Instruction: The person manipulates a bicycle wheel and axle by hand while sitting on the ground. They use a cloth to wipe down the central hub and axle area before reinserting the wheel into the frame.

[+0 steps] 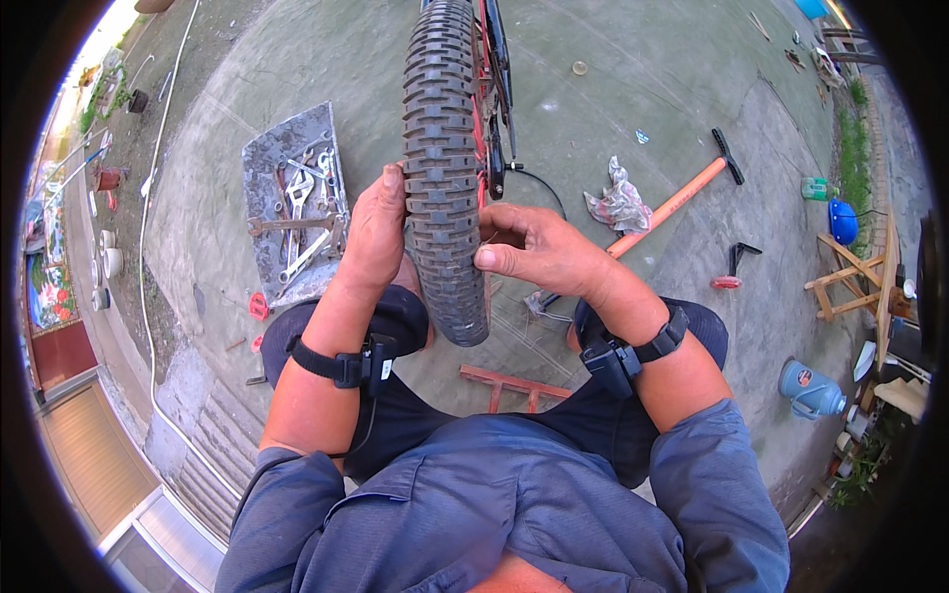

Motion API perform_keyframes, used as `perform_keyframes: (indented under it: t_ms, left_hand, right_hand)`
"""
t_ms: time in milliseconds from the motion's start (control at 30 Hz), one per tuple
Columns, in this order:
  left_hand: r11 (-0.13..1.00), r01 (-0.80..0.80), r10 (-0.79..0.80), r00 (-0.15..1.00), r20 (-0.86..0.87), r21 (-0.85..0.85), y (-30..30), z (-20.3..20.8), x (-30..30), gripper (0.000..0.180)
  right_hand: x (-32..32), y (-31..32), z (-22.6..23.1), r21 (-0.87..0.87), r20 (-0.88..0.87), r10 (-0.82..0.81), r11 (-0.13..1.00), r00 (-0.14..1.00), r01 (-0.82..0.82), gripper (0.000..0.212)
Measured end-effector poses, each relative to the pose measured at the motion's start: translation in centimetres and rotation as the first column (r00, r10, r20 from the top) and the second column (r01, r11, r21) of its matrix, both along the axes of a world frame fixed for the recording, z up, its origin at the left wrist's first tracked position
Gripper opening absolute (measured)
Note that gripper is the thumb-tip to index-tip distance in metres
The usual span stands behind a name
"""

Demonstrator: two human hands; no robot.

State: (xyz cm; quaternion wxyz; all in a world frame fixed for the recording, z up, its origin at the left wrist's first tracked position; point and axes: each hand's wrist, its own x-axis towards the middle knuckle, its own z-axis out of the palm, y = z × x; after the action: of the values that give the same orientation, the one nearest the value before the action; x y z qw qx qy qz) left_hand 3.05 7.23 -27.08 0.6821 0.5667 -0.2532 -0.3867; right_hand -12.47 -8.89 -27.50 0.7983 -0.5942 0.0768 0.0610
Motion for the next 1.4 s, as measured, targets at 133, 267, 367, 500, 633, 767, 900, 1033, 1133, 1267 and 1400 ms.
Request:
perform_keyframes:
  t_ms: [133,267,367,500,633,767,900,1033,1133,1267,1400]
  left_hand:
    - [1.0,-0.004,0.004,1.0,-0.023,-0.014,0.0,-0.1,-0.1,0.062]
    - [1.0,0.013,-0.014,0.999,-0.041,-0.023,-0.1,-0.1,0.0,0.062]
    - [0.999,0.043,-0.044,0.996,-0.072,-0.012,0.2,-0.5,0.2,0.062]
    - [0.998,0.046,-0.054,0.981,-0.188,-0.042,0.2,0.0,-0.8,0.065]
    - [0.995,0.086,-0.091,0.989,-0.118,-0.048,1.3,0.3,-2.4,0.071]
    - [0.996,0.084,-0.084,0.996,-0.003,0.008,1.1,1.2,-3.9,0.072]
    - [1.0,0.022,-0.022,0.999,-0.041,-0.009,0.9,1.8,-4.4,0.065]
    - [0.999,0.001,-0.005,0.995,-0.098,-0.033,0.7,4.1,-3.9,0.063]
    - [0.996,-0.081,0.077,0.992,-0.102,-0.038,0.0,7.1,-4.8,0.061]
    - [0.996,-0.089,0.087,0.995,-0.058,-0.03,-0.4,10.3,-4.6,0.059]
    - [0.99,-0.141,0.141,0.99,-0.012,-0.008,-1.4,12.9,-4.7,0.058]
  right_hand:
    - [0.0,0.0,0.2,0.013,-0.006,0.001,1.0,1.0,-0.001,0.056]
    - [0.1,0.0,0.0,0.012,0.005,0.0,1.0,1.0,0.0,0.055]
    - [0.1,0.0,0.1,0.018,0.008,0.002,1.0,1.0,-0.002,0.053]
    - [-0.1,-0.1,0.1,-0.025,-0.014,0.012,1.0,1.0,-0.013,0.044]
    - [-0.1,-0.3,-0.1,-0.061,-0.033,0.02,0.998,0.999,-0.022,0.039]
    - [-0.4,-0.3,-0.3,-0.053,-0.035,0.035,0.998,0.999,-0.037,0.04]
    - [-0.8,-0.8,0.3,-0.052,-0.061,0.05,0.997,0.997,-0.053,0.042]
    - [-1.6,-3.6,1.1,-0.11,-0.127,-0.119,0.988,0.985,0.105,0.049]
    - [-2.0,-5.8,0.6,-0.098,-0.123,-0.319,0.946,0.94,0.308,0.05]
    - [-2.5,-6.8,1.9,-0.078,-0.103,-0.433,0.901,0.895,0.427,0.05]
    - [-3.1,-7.1,2.4,-0.076,-0.082,-0.467,0.884,0.88,0.462,0.05]
